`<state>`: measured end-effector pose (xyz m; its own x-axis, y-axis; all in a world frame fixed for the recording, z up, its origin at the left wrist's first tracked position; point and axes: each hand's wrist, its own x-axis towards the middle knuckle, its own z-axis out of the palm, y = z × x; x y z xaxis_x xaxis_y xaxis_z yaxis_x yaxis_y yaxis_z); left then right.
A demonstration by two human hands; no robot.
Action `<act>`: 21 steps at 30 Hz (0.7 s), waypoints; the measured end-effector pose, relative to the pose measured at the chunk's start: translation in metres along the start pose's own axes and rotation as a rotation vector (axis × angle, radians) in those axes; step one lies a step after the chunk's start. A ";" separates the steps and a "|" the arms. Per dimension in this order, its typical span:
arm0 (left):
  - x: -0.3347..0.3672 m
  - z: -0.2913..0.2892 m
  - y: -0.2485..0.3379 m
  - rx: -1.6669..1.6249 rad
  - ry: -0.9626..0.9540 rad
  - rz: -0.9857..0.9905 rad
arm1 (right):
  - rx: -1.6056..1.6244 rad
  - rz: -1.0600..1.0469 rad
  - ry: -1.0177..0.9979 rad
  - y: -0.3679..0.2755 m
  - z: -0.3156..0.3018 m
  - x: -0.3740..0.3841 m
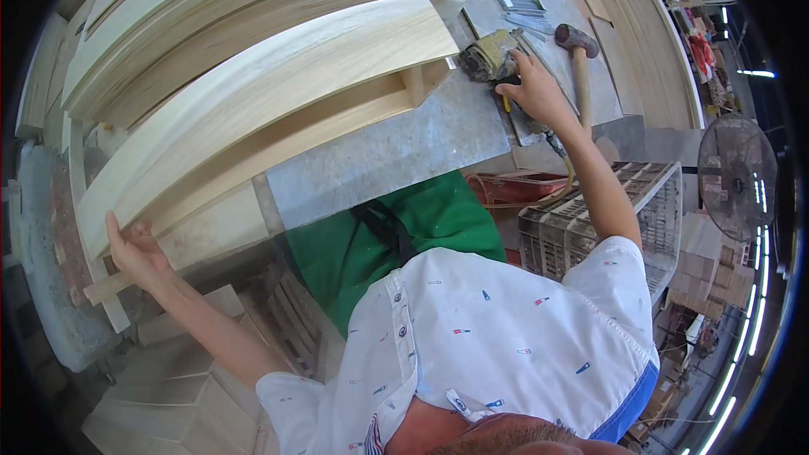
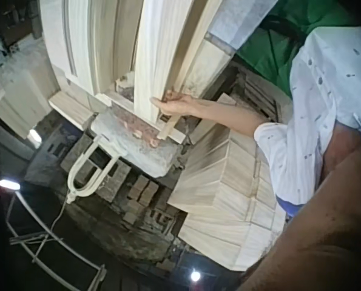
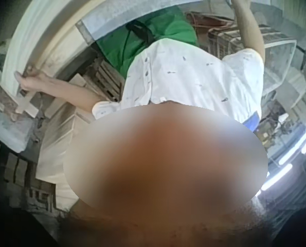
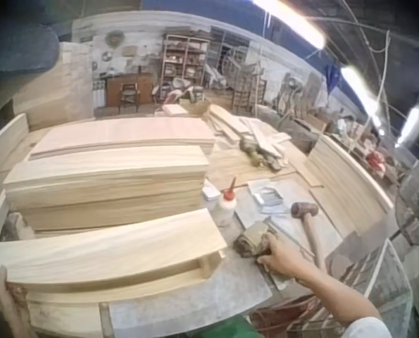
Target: Assembling wooden boxes using wood glue and a pneumatic nail gun.
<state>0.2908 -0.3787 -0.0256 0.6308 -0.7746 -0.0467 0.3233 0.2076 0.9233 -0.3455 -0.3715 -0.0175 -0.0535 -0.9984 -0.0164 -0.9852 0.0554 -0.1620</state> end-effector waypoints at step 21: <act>-0.030 0.022 0.007 -0.004 -0.209 -0.036 | 0.405 -0.569 -0.071 -0.286 -0.209 0.039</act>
<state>0.2582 -0.3672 -0.0093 0.4591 -0.8884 0.0003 0.3461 0.1792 0.9209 -0.0997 -0.4276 0.2342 0.4771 -0.8710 0.1175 -0.7181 -0.4634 -0.5192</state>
